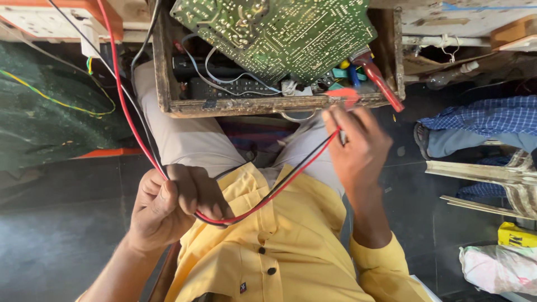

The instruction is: The person tests a large green circuit board with multimeter probes, touching probe tips to various points on the board while a multimeter sits on the bench. They then use a soldering iron and desoldering wick on the board's solder joints, holding the board steady with the other hand.

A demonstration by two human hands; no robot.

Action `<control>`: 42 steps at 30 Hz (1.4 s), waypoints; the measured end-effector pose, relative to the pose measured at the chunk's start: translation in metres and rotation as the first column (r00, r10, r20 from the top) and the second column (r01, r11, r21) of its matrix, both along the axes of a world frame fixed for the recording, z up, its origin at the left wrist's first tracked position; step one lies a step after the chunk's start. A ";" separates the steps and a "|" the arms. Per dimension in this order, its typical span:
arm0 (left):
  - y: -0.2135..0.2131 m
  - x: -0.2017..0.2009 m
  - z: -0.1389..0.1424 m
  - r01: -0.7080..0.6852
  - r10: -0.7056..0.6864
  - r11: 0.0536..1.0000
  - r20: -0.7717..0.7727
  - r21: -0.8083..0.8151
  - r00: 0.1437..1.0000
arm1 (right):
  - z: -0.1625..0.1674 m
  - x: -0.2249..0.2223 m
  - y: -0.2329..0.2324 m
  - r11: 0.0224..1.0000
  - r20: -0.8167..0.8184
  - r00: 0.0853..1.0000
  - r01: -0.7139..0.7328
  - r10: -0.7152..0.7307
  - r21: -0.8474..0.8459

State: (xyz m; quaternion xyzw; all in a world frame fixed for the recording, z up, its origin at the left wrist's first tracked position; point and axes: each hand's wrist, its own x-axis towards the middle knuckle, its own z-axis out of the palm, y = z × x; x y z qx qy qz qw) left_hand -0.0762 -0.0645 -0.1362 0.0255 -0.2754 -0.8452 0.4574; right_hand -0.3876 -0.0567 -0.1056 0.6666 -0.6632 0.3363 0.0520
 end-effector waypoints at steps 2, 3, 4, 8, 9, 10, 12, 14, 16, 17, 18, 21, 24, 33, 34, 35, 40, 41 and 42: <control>-0.003 -0.003 0.004 0.056 -0.055 0.998 0.057 -0.006 0.997 | 0.006 -0.013 0.002 0.998 0.032 0.998 0.056 -0.056 0.011; -0.008 -0.003 0.007 0.101 -0.101 0.995 0.127 0.005 0.987 | 0.008 -0.018 0.004 0.999 0.056 0.998 0.038 -0.036 -0.038; -0.014 -0.003 0.011 0.149 -0.149 0.989 0.197 0.019 0.969 | 0.010 -0.021 0.009 0.996 0.080 0.997 0.022 -0.015 -0.087; -0.038 -0.010 0.032 0.399 0.166 0.866 0.926 -0.301 0.340 | 0.012 -0.030 0.021 0.971 0.478 0.877 0.073 0.046 -0.227; -0.043 -0.012 0.039 0.520 0.282 0.810 0.957 -0.273 0.065 | 0.012 -0.032 0.023 0.964 0.500 0.864 0.078 0.062 -0.255; -0.047 -0.015 0.045 0.623 0.409 0.754 0.891 -0.208 -0.198 | 0.013 -0.032 0.024 0.956 0.520 0.850 0.084 0.079 -0.281; -0.051 -0.027 0.055 0.480 0.407 0.789 0.911 -0.384 0.060 | 0.013 -0.029 0.025 0.941 0.588 0.800 0.092 0.124 -0.325; -0.050 -0.041 0.063 0.374 0.432 0.787 0.872 -0.490 0.231 | 0.014 -0.022 0.025 0.929 0.659 0.730 0.091 0.183 -0.359; -0.053 -0.071 0.060 0.338 0.485 0.745 0.815 -0.575 0.316 | 0.017 -0.014 0.022 0.909 0.687 0.684 0.081 0.247 -0.408; -0.056 -0.087 0.056 0.370 0.455 0.757 0.841 -0.539 0.294 | 0.020 -0.011 0.021 0.901 0.691 0.668 0.071 0.275 -0.428; -0.059 -0.106 0.051 0.401 0.426 0.766 0.864 -0.503 0.269 | 0.023 -0.008 0.020 0.892 0.694 0.653 0.061 0.303 -0.447; -0.062 -0.158 0.034 0.325 0.529 0.737 0.805 -0.593 0.269 | 0.034 0.000 0.026 0.867 0.697 0.604 0.021 0.386 -0.497; -0.069 -0.183 0.019 0.267 0.537 0.707 0.743 -0.655 0.400 | 0.040 0.002 0.029 0.833 0.674 0.558 -0.059 0.484 -0.550; -0.090 -0.175 0.029 0.065 0.207 0.920 0.620 -0.386 0.756 | 0.030 -0.021 0.022 0.828 0.339 0.882 -0.094 0.327 -0.552; -0.094 -0.170 0.035 0.010 0.267 0.903 0.579 -0.430 0.770 | 0.027 -0.022 0.015 0.805 0.381 0.862 -0.050 0.334 -0.591; -0.098 -0.166 0.041 -0.046 0.327 0.880 0.532 -0.473 0.781 | 0.026 -0.024 0.009 0.778 0.419 0.840 -0.006 0.345 -0.628; -0.117 -0.150 0.069 -0.227 0.510 0.729 0.292 -0.645 0.809 | 0.042 -0.045 -0.005 0.867 0.144 0.989 0.042 0.035 -0.496; -0.121 -0.148 0.072 -0.241 0.555 0.681 0.272 -0.692 0.786 | 0.045 -0.046 -0.007 0.873 0.096 0.995 0.039 0.009 -0.487; -0.125 -0.149 0.075 -0.231 0.602 0.650 0.304 -0.724 0.739 | 0.047 -0.047 -0.011 0.874 0.214 0.975 0.046 0.067 -0.484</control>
